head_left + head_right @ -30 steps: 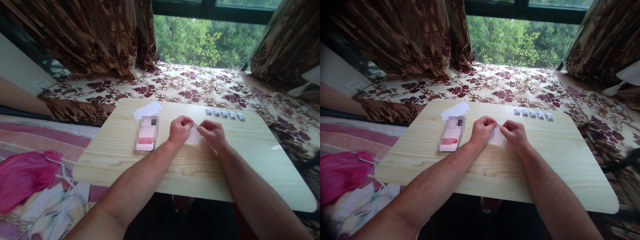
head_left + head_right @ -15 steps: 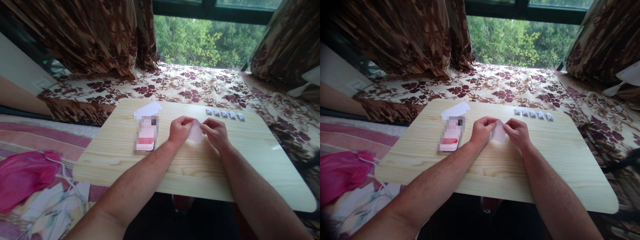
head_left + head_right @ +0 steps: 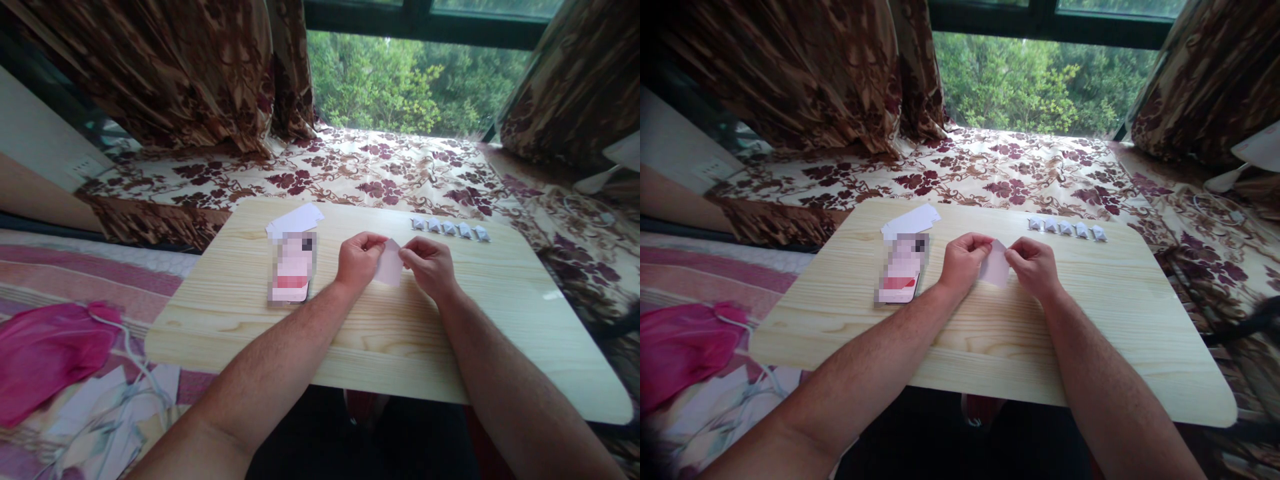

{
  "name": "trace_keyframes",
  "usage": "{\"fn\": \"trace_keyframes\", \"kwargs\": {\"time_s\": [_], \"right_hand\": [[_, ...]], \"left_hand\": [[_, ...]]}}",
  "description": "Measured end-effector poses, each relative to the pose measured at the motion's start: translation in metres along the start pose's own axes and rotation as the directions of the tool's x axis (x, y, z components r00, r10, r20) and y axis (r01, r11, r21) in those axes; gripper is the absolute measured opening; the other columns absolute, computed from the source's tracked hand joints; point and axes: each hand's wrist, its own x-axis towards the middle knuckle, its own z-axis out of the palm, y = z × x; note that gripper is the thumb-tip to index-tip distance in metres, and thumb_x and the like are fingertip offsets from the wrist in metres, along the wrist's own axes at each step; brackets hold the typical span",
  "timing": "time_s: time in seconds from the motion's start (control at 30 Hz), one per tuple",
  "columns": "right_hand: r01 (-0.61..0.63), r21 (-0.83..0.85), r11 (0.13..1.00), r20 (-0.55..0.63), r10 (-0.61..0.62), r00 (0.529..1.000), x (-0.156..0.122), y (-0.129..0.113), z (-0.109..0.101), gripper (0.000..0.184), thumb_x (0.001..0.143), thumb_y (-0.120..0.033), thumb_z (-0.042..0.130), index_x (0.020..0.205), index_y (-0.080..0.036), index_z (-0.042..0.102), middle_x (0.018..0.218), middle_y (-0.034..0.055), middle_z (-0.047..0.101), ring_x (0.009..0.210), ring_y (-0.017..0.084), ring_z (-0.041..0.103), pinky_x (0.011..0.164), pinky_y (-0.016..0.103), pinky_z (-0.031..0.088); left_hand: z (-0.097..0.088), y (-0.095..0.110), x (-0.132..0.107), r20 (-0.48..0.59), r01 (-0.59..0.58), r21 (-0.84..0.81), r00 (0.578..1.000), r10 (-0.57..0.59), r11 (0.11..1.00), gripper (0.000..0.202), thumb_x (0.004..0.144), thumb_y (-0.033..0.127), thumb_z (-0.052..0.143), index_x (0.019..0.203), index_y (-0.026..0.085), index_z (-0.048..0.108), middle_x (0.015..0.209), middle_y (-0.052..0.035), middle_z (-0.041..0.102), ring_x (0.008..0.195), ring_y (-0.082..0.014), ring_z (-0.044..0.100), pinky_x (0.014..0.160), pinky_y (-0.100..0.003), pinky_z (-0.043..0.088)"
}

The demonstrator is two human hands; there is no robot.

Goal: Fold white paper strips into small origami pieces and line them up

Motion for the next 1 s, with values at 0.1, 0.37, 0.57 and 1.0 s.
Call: {"fn": "trace_keyframes", "kwargs": {"time_s": [0.1,0.37,0.57,1.0], "right_hand": [[0.008,0.004,1.000,-0.022,-0.008,1.000,0.0010,0.0014,-0.0010,0.014,0.075,-0.024,0.067,0.063,-0.017,0.064,0.053,-0.0027,0.055,0.050,0.010,0.045,0.049,0.025,0.032],[0.008,0.022,1.000,-0.021,-0.007,1.000,0.0017,0.0021,-0.0014,0.014,0.075,-0.023,0.067,0.063,-0.017,0.065,0.053,-0.0025,0.055,0.050,0.010,0.045,0.050,0.025,0.032],[0.002,0.018,1.000,-0.011,-0.002,1.000,0.0016,0.0021,-0.0007,0.014,0.075,-0.024,0.067,0.063,-0.017,0.065,0.053,-0.0024,0.056,0.050,0.011,0.047,0.050,0.025,0.034],[-0.032,-0.004,0.999,0.053,0.033,0.998,0.0025,-0.0026,-0.0035,0.017,0.074,-0.024,0.067,0.059,-0.016,0.062,0.051,-0.0025,0.056,0.048,0.009,0.045,0.048,0.024,0.031]], "left_hand": [[-0.0003,0.0014,-0.0014,0.021,0.002,0.009,1.000,-0.002,1.000,0.015,0.074,0.022,0.070,0.085,0.018,0.078,0.074,-0.0018,0.072,0.067,-0.0137,0.060,0.062,-0.024,0.045],[-0.0003,-0.0001,-0.0006,-0.010,0.025,0.060,1.000,-0.024,0.998,0.014,0.072,0.022,0.069,0.082,0.017,0.077,0.071,-0.0025,0.072,0.063,-0.0142,0.061,0.058,-0.025,0.045],[0.0007,0.0001,0.0007,-0.043,0.076,-0.014,0.996,-0.076,0.997,0.013,0.069,0.019,0.070,0.079,0.017,0.078,0.069,-0.0018,0.072,0.061,-0.0136,0.060,0.057,-0.024,0.044],[-0.0012,0.0055,-0.0022,0.109,0.085,0.028,0.990,-0.087,0.996,0.014,0.071,0.027,0.070,0.076,0.015,0.074,0.064,0.0010,0.065,0.057,-0.0110,0.052,0.053,-0.024,0.039]]}}
